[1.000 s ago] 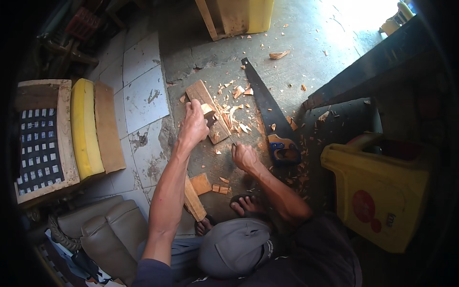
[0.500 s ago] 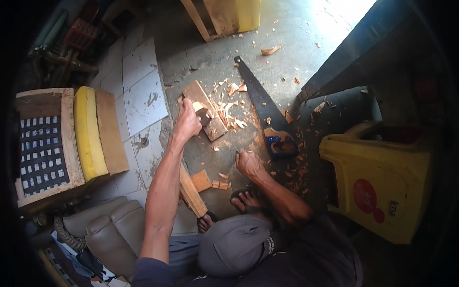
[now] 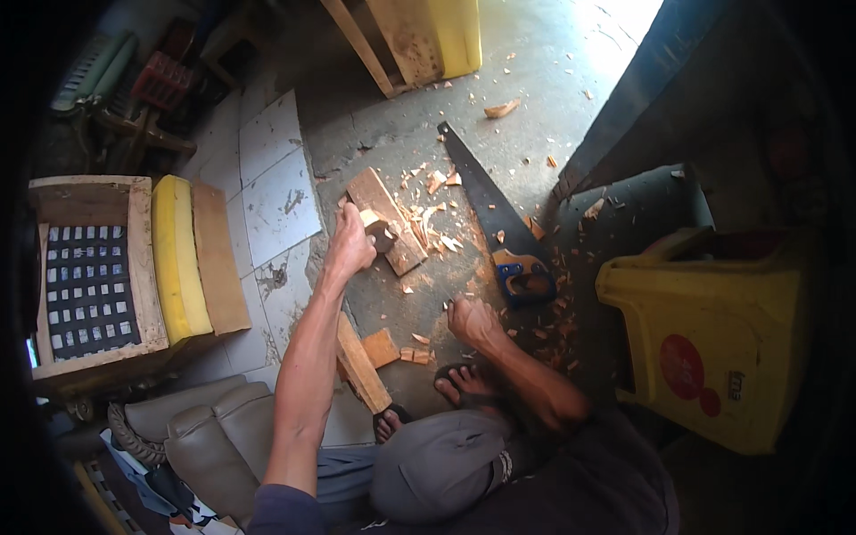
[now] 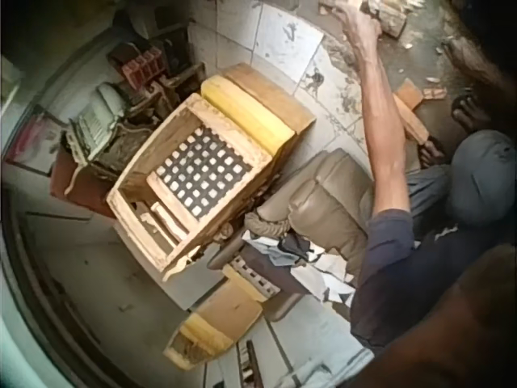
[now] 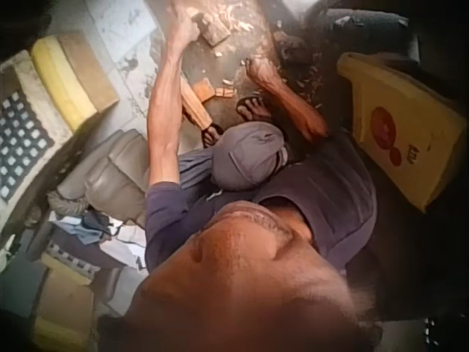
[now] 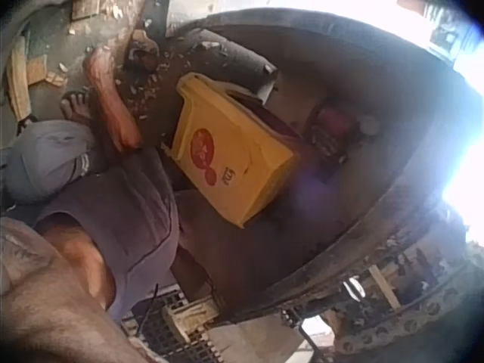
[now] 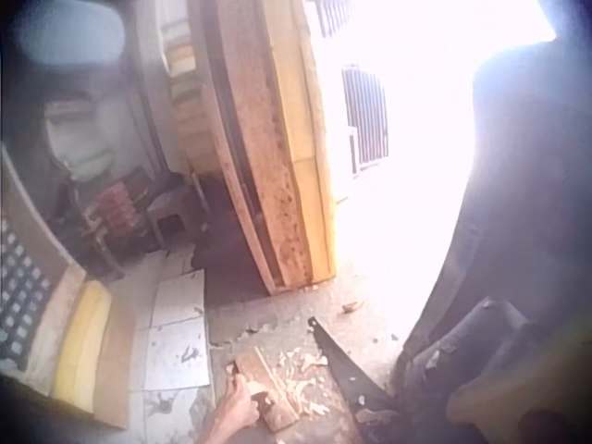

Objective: The person carves a piece of wood with a large knife, scraping off thin shavings while holding the wood against a block on the floor.

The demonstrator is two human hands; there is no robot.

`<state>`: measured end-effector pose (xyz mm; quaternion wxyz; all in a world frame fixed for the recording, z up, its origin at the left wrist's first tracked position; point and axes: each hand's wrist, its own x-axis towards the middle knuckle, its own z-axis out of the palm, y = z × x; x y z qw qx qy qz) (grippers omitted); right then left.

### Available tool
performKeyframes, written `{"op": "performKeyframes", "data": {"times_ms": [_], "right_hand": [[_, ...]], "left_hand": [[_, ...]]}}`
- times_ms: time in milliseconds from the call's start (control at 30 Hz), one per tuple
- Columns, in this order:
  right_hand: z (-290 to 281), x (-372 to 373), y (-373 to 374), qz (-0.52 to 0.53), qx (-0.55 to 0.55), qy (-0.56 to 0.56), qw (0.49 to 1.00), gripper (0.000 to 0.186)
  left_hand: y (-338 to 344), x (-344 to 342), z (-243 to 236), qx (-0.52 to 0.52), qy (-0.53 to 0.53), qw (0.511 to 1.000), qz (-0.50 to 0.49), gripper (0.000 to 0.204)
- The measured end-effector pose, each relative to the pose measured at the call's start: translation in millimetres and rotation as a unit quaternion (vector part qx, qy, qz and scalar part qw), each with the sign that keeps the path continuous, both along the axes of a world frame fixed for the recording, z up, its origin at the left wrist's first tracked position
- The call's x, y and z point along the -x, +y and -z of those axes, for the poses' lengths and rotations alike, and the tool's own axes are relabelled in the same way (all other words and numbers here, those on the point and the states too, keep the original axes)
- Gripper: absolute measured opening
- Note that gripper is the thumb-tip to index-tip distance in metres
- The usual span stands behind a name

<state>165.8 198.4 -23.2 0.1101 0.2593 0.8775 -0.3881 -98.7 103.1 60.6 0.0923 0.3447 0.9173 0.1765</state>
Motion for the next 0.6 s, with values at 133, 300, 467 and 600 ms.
{"op": "performKeyframes", "data": {"times_ms": [133,300,467,600], "right_hand": [[25.3,-6.9,-1.5,0.020,0.012,-0.002,1.000,0.035],[-46.2,4.1,12.7,0.048,0.104,-0.059,0.992,0.045],[-62.0,13.9,3.5,0.154,0.251,0.035,0.955,0.048],[-95.9,31.0,-1.5,0.218,0.431,0.107,0.869,0.049]], "left_hand": [[1.7,-3.7,4.4,-0.004,-0.052,0.998,-0.027,0.047],[-17.9,-20.4,-2.2,-0.037,-0.002,0.999,-0.008,0.043],[-63.3,-58.9,8.1,-0.150,-0.049,0.965,-0.208,0.041],[-51.7,-115.5,-4.7,-0.249,0.017,0.944,-0.214,0.043]]}}
